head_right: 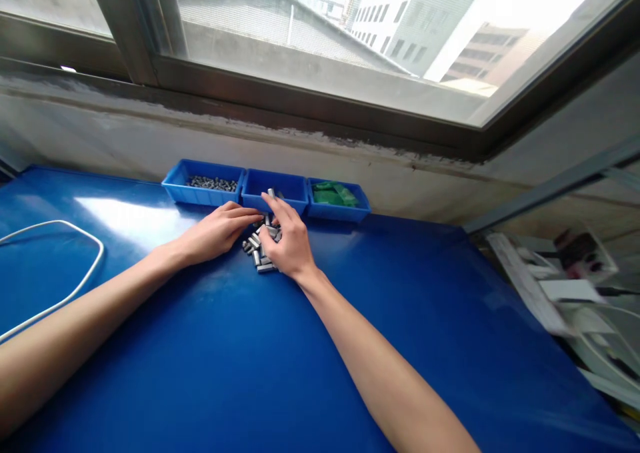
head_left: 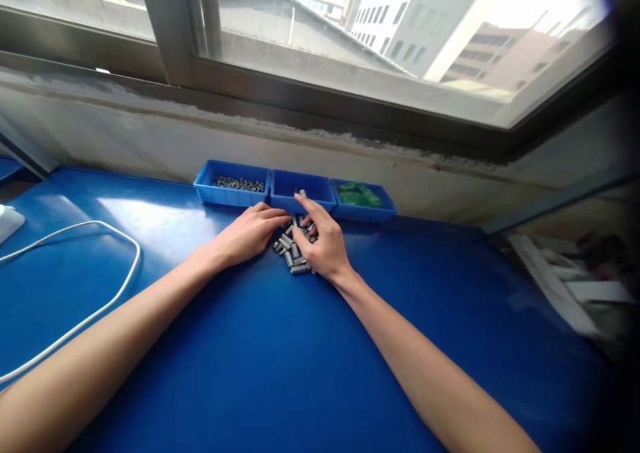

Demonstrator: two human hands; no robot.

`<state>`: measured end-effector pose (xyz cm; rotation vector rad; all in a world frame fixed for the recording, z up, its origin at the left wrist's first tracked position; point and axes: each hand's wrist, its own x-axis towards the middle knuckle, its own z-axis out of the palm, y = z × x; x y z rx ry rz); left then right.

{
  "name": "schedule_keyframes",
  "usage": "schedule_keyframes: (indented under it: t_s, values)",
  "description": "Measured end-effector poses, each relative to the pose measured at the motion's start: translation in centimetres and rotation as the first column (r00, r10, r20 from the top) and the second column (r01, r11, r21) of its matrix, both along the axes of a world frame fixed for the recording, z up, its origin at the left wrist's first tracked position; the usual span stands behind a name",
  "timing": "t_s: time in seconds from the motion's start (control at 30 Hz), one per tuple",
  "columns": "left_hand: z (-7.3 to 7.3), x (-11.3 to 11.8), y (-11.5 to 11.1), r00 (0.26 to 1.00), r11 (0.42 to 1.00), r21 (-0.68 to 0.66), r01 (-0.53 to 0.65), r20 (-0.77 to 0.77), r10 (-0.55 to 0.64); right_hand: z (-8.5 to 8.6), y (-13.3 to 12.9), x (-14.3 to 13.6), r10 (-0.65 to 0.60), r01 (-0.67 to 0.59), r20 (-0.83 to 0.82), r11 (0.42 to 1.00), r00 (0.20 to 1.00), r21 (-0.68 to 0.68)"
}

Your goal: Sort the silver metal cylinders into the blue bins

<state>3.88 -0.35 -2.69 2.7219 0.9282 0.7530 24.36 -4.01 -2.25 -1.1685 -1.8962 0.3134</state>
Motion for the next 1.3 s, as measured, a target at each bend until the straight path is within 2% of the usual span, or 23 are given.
schedule_keyframes:
  t_s: [0.1, 0.23, 0.4, 0.57, 0.67, 0.73, 0.8, 0.87, 0.93, 1.03, 1.17, 1.23, 1.3]
  values:
    - [0.0, -0.1, -0.1, 0.999, 0.999, 0.039, -0.01, -0.051, 0.012, -0.2, 0.2, 0.0, 0.004, -0.004, -0.001, 0.997, 1.0, -0.071]
    - [0.3, -0.3, -0.1, 0.996, 0.995, 0.072, -0.073, -0.037, 0.076, -0.4, 0.2, -0.1, 0.012, -0.01, 0.028, 0.997, 1.0, -0.081]
    - [-0.1, -0.7, 0.3, 0.99, 0.99, 0.034, -0.137, -0.016, 0.138, -0.4, 0.3, -0.2, 0.038, -0.035, 0.044, 0.996, 0.998, -0.077]
    - [-0.8, -0.9, 0.6, 0.988, 0.988, -0.002, -0.152, -0.001, 0.152, -0.3, 0.3, -0.3, 0.053, -0.048, 0.076, 0.997, 0.996, -0.063]
    - [-0.7, -0.7, 0.4, 0.98, 0.984, -0.046, -0.17, 0.094, 0.173, -0.2, 0.2, -0.3, 0.034, -0.032, 0.056, 0.999, 0.998, -0.043]
    - [-0.3, -0.5, 0.2, 0.945, 0.97, -0.146, -0.195, 0.239, 0.226, -0.2, 0.2, -0.4, 0.003, -0.002, 0.014, 1.0, 1.0, -0.027]
    - [0.1, -0.3, 0.0, 0.865, 0.932, -0.317, -0.174, 0.403, 0.298, -0.2, 0.2, -0.3, -0.025, 0.025, -0.033, 1.0, 0.999, -0.01]
    - [0.6, -0.3, -0.1, 0.768, 0.862, -0.501, -0.076, 0.522, 0.371, -0.2, 0.2, -0.3, -0.041, 0.043, -0.066, 0.999, 0.997, 0.026]
    - [1.0, -0.3, -0.2, 0.699, 0.781, -0.623, 0.045, 0.578, 0.421, -0.3, 0.2, -0.2, -0.043, 0.049, -0.065, 0.996, 0.997, 0.081]
    - [1.2, -0.5, -0.2, 0.632, 0.695, -0.692, 0.194, 0.63, 0.451, -0.4, 0.2, -0.1, -0.021, 0.024, -0.024, 0.989, 0.999, 0.147]
    - [0.9, -0.3, 0.0, 0.574, 0.607, -0.738, 0.295, 0.645, 0.504, -0.3, -0.1, -0.1, 0.001, -0.001, 0.002, 0.986, 1.0, 0.164]
    - [0.8, -0.2, 0.0, 0.568, 0.583, -0.752, 0.308, 0.637, 0.522, -0.1, -0.2, -0.1, 0.031, -0.033, 0.013, 0.985, 0.999, 0.171]
    - [0.9, -0.1, 0.0, 0.581, 0.589, -0.751, 0.298, 0.632, 0.512, 0.1, -0.3, 0.0, 0.08, -0.085, 0.033, 0.98, 0.996, 0.181]
